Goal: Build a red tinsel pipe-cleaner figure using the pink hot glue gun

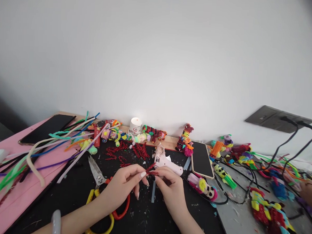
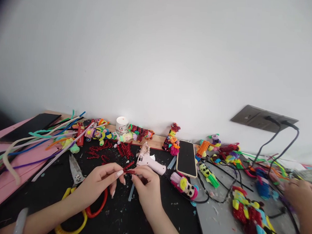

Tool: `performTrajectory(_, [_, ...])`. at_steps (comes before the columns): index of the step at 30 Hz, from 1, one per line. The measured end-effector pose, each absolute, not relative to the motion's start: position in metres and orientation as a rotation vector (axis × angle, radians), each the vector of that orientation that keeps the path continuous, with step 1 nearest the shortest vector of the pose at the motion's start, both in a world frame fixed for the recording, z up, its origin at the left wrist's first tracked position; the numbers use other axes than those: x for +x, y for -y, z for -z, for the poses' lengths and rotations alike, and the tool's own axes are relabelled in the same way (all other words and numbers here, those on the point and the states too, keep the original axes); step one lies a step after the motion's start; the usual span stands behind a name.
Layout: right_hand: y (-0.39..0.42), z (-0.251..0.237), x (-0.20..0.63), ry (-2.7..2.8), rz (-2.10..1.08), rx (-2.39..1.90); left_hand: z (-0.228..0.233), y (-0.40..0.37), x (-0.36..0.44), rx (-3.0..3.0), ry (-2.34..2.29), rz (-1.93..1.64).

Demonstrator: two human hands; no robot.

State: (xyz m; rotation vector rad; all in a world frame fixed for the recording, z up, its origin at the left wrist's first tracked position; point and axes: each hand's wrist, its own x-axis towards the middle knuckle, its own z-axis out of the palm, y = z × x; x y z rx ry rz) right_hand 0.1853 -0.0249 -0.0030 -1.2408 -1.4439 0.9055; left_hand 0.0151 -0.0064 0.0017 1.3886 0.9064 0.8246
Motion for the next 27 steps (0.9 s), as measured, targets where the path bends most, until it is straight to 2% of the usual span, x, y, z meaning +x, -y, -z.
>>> performTrajectory(27, [0.0238,0.0074,0.1828,1.321,-1.033,-1.260,0.0002,0.0093,0.0162,1.428,-0.971,-0.795])
